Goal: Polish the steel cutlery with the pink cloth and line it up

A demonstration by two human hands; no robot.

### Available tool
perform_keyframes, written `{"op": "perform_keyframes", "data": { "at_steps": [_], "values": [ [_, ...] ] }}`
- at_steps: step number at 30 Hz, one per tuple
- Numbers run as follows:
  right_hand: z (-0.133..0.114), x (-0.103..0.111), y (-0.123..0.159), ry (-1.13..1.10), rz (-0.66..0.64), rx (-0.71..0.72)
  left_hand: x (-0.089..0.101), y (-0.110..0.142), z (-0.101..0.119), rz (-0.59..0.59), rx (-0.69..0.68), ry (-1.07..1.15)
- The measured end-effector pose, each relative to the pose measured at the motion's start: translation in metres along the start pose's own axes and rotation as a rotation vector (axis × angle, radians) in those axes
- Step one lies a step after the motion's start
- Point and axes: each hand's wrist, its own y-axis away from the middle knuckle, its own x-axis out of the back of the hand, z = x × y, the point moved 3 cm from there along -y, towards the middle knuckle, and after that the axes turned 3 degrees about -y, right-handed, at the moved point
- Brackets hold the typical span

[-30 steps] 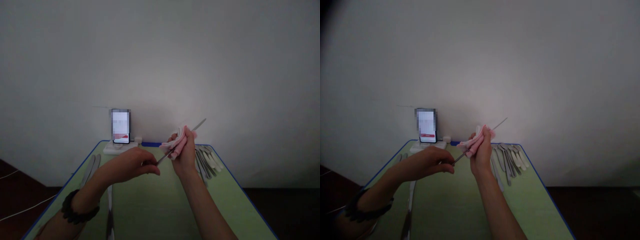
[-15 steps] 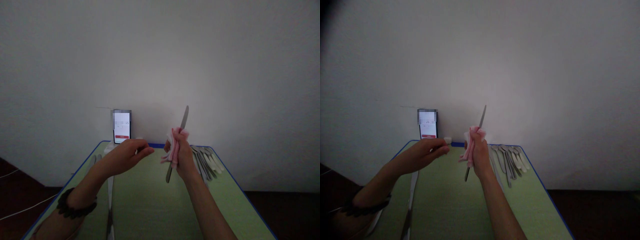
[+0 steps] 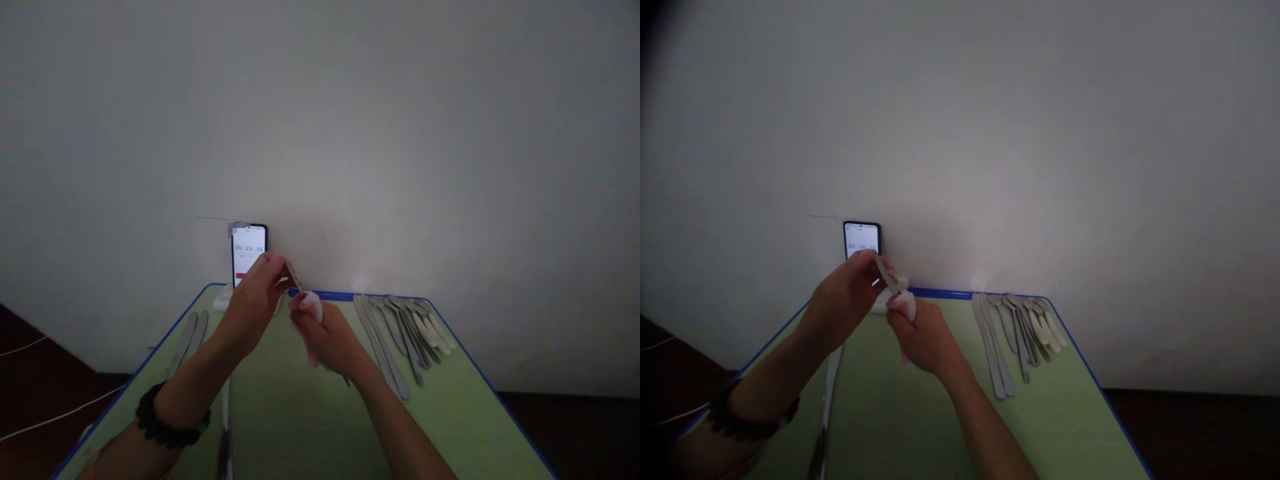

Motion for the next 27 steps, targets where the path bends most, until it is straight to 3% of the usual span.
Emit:
{"op": "perform_keyframes", "data": {
  "at_steps": [4, 14, 21, 27],
  "values": [
    [0.000, -0.002, 0.001, 0.074, -0.017, 0.020, 0.001, -0.005, 0.004, 0.107, 0.111, 0.242],
    [-0.006, -0.008, 0.002, 0.350, -0.082, 0.028, -0.003, 0.002, 0.014, 0.022, 0.266, 0.375],
    [0.003, -0.020, 0.000, 0.384, -0.139, 0.069, 0.007, 0.001, 0.024, 0.164, 0.197, 0.424],
    [0.013, -0.005, -0.004, 0.465, -0.211, 0.091, 0.026, -0.005, 0.044, 0.172, 0.126, 0.458]
  ]
}}
